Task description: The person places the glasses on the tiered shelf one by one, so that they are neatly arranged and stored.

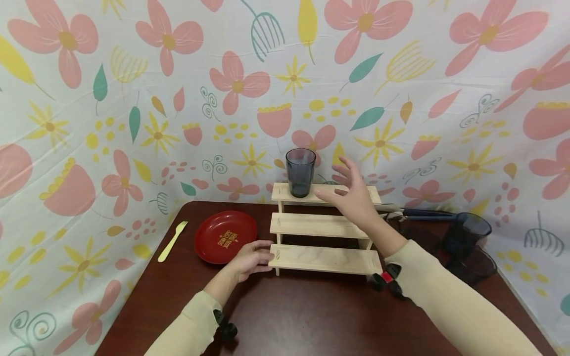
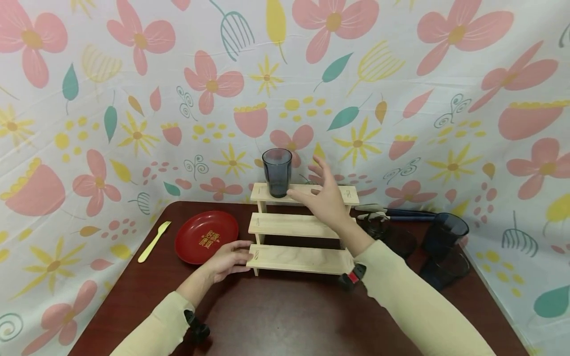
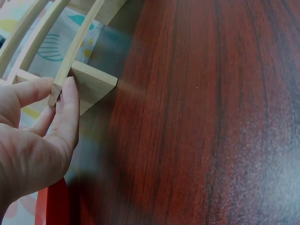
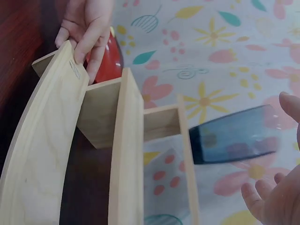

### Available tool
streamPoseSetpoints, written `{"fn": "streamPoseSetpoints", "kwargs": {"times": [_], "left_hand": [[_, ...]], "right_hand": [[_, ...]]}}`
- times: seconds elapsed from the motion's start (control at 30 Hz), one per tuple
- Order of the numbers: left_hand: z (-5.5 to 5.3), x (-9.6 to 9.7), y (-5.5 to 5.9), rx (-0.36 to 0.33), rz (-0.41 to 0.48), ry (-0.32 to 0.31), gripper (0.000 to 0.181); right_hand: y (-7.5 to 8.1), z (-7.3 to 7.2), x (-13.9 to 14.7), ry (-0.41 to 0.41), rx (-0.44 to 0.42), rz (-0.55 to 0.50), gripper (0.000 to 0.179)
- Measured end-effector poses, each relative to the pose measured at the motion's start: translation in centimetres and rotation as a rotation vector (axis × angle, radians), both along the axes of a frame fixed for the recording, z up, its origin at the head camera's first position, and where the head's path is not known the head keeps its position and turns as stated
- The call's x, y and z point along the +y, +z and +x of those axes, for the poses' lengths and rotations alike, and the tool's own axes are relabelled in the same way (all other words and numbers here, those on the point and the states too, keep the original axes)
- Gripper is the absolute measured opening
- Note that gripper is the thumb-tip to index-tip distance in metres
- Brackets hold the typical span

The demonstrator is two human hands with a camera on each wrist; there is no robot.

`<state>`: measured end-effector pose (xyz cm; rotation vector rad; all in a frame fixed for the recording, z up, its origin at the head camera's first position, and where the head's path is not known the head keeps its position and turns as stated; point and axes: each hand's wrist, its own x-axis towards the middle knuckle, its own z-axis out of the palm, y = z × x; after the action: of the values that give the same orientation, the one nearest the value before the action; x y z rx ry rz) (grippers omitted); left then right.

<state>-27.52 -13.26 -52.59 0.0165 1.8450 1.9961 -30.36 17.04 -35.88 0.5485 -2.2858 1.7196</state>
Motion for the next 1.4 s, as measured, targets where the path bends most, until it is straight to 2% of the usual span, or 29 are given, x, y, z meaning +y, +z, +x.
{"fn": "streamPoseSetpoints", "kwargs": {"times": [0.13, 0.3, 0.53, 0.8, 1.07, 1.4], "left_hand": [[0.1, 0.0, 0.0, 0.001, -0.002, 0.000, 0.059], [0.2, 0.0, 0.0, 0.008, -0.009, 0.009, 0.059], [0.4, -0.2, -0.1, 0.011, -0.002, 0.000, 0.059], [0.4, -0.2, 0.0, 0.006, -0.005, -0.003, 0.061], [0.3, -0.2, 0.1, 0.008, -0.012, -0.003, 0.060], [0.1, -0.1, -0.1, 0.007, -0.004, -0.010, 0.061]], "right_hand": [[0.4, 1.9, 2.6, -0.007, 0.034, 0.017, 0.096], [0.5, 4.6, 6.1, -0.079, 0.053, 0.101, 0.090], [-2.1, 7.9, 10.7, -0.227, 0.084, 0.210, 0.085], [-5.7, 11.1, 14.5, -0.272, 0.070, 0.271, 0.080], [-8.9, 13.1, 16.1, -0.301, 0.011, 0.313, 0.079], [-11.2, 13.8, 16.5, -0.352, -0.041, 0.327, 0.086]]}}
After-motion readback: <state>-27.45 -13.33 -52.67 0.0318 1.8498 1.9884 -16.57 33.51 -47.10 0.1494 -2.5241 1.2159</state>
